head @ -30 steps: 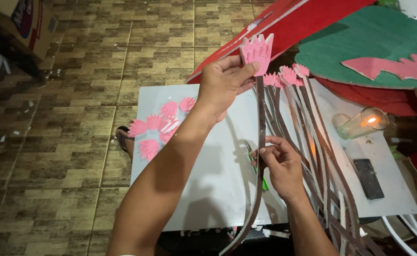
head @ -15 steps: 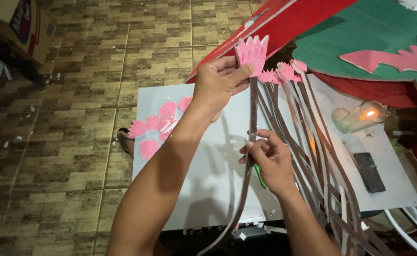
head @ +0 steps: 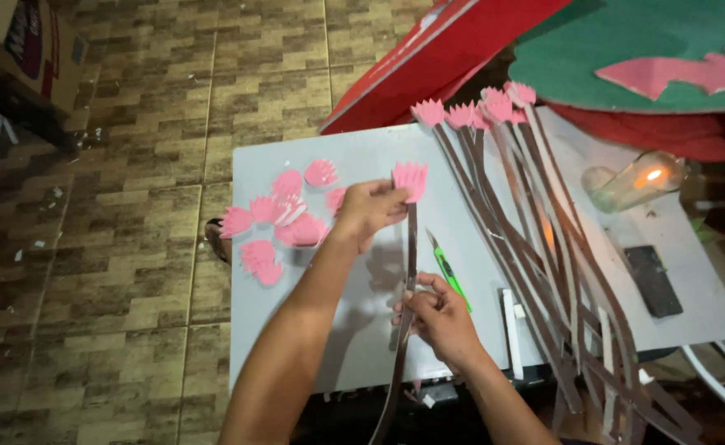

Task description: Assembling decorative flowers by gluing pink foam petals onto long brown stems using heat and adhesive.

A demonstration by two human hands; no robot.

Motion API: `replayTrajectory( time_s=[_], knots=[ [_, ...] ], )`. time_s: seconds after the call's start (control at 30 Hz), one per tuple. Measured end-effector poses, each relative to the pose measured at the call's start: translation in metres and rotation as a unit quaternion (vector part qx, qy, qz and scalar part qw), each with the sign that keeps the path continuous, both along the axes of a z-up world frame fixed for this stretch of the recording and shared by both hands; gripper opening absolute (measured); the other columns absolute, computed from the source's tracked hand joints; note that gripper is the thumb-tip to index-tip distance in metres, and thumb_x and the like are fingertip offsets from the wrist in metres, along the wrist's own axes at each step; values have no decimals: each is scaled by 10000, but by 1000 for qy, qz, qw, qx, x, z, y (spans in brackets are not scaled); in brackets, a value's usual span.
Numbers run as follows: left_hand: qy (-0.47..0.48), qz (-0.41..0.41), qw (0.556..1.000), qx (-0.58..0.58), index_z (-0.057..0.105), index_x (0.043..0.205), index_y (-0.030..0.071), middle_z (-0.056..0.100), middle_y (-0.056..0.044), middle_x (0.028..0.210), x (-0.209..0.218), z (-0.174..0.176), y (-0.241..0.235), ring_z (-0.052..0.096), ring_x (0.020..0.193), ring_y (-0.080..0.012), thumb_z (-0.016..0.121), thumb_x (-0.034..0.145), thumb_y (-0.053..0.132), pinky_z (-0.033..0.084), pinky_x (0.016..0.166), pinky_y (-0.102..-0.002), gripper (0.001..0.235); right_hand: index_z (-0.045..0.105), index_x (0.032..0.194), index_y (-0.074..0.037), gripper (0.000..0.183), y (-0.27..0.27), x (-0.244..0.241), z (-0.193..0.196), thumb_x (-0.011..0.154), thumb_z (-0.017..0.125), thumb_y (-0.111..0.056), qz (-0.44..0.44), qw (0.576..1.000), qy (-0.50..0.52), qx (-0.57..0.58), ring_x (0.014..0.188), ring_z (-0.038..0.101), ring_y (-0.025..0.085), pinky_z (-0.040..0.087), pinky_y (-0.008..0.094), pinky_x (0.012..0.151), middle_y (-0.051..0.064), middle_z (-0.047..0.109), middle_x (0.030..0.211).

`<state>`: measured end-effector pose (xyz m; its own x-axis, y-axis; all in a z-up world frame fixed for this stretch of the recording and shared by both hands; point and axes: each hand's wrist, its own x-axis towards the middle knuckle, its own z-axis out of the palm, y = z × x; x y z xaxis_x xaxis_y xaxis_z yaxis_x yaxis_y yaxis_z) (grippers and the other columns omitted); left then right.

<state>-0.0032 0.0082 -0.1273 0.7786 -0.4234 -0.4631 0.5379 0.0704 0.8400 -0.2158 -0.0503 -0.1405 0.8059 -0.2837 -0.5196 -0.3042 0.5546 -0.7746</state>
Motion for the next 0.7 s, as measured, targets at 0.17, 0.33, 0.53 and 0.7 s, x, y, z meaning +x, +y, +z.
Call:
replayTrajectory(
  time_s=[0.17,0.33,0.53,0.7],
  knots=[
    [27,9,998,48,674,1208,-72,743,-163,982,-27,10,12,733,912,-258,800,799,149,652,846,-344,482,559,1083,-71,226,4,-13,-7,919,714,-87,19,1000,13,-10,804,764,349,609,416,646,162,654,693],
    [45,15,998,51,681,1217,-67,751,-138,938,-32,15,16,710,779,-196,820,791,147,647,771,-294,496,570,1083,-87,179,4,-15,9,950,690,-84,39,996,70,-32,731,776,391,480,354,560,237,744,823],
    [26,3,999,41,743,992,-3,728,-82,880,-39,17,16,707,767,-213,813,823,158,631,764,-303,244,574,1065,-56,190,3,-17,6,924,701,-47,40,999,36,0,716,749,402,640,495,630,217,694,734],
    [27,-7,997,75,739,1118,12,730,-80,901,-41,35,19,705,747,-205,797,806,202,603,708,-282,370,552,1042,-95,166,2,-21,4,941,683,-81,59,998,26,-3,741,760,408,640,502,672,217,724,821]
  ],
)
